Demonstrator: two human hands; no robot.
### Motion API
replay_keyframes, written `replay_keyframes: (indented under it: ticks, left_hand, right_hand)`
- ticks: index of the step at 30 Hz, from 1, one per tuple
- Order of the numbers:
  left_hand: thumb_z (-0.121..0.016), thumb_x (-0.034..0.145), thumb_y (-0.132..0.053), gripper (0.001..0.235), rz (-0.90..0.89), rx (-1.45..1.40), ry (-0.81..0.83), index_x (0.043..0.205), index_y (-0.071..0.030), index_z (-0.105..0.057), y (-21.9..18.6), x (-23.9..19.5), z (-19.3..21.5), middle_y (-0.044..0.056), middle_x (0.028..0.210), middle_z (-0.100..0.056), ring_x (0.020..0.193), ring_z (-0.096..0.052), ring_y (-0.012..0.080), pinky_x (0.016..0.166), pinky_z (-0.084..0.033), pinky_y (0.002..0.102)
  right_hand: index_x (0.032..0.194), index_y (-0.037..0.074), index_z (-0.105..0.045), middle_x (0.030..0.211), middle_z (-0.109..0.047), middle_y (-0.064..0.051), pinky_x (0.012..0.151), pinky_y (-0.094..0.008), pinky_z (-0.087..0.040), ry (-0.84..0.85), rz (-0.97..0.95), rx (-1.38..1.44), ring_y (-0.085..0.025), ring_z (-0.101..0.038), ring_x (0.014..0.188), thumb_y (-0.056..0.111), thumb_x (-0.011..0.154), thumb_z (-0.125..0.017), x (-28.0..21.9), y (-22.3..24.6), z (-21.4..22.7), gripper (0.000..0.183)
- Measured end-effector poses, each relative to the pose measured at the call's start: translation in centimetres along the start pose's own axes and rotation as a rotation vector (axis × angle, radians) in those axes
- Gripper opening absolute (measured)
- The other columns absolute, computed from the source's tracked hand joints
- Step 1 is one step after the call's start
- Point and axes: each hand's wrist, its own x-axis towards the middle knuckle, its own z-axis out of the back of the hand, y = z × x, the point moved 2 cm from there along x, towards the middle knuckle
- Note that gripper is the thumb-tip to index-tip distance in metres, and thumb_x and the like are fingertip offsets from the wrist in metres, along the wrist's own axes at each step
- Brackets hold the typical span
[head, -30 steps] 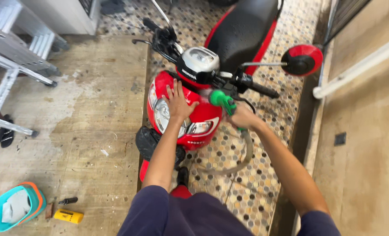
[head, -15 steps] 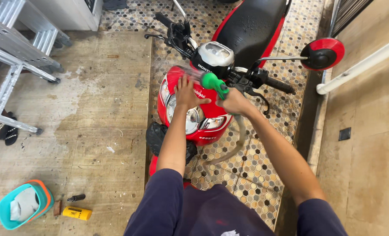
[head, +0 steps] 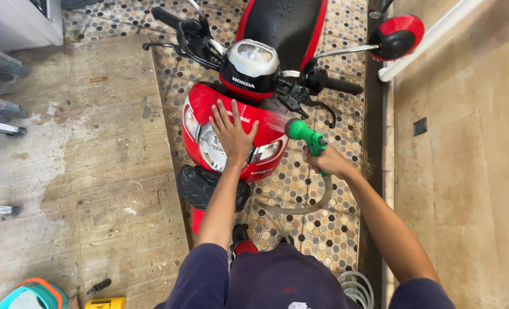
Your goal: The person washes a red scooter using a water hose and by hand.
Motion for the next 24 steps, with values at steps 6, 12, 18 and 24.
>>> replay_keyframes:
  ticks: [6, 12, 18, 24]
  left_hand:
    - [-0.080, 0.090, -0.036, 0.100, -0.021, 0.019, 0.218, 0.168, -0.007, -0.025, -6.8, -7.5, 1.8, 0.042, 0.170, -0.002, 0.158, -0.001, 0.0603, 0.123, -0.009, 0.076]
    - [-0.079, 0.091, -0.052, 0.089, -0.013, -1.167, 1.079, 0.152, 0.005, -0.050, -18.4, -20.6, 4.0, 0.033, 0.135, -0.065, 0.133, -0.057, 0.0508, 0.115, -0.041, 0.062]
    - [-0.040, 0.109, -0.068, 0.051, 0.376, -0.851, 0.820, 0.124, -0.023, -0.056, -22.9, -24.5, -3.2, 0.005, 0.080, -0.072, 0.085, -0.076, 0.0311, 0.075, -0.057, 0.048]
    - [-0.042, 0.111, -0.039, 0.037, 0.505, -0.711, 0.523, 0.110, -0.005, -0.054, -25.7, -23.3, 1.3, 0.033, 0.095, -0.067, 0.096, -0.068, 0.0584, 0.080, -0.053, 0.067]
  right_hand:
    - [0.096, 0.002, -0.070, 0.051, -0.057, -0.012, 0.047, -0.032, -0.046, -0.016, 0.038, 0.046, -0.020, -0.060, 0.042, 0.002, 0.085, -0.072, -0.8, -2.1, 1.3, 0.011]
    - [0.112, -0.006, -0.068, 0.055, -0.056, -0.012, 0.049, -0.033, -0.052, 0.093, 0.194, 0.256, -0.019, -0.060, 0.046, -0.004, 0.085, -0.072, -4.3, 2.1, 2.2, 0.027]
    - [0.098, 0.014, -0.071, 0.081, -0.077, -0.006, 0.082, -0.039, -0.051, -0.105, 0.295, -0.152, -0.023, -0.073, 0.081, 0.026, 0.075, -0.086, -5.1, 0.6, 2.4, 0.030]
    - [0.100, 0.016, -0.072, 0.087, -0.073, -0.006, 0.084, -0.039, -0.052, -0.248, 0.343, -0.068, -0.023, -0.071, 0.086, 0.026, 0.073, -0.086, -5.8, -2.0, 1.4, 0.033]
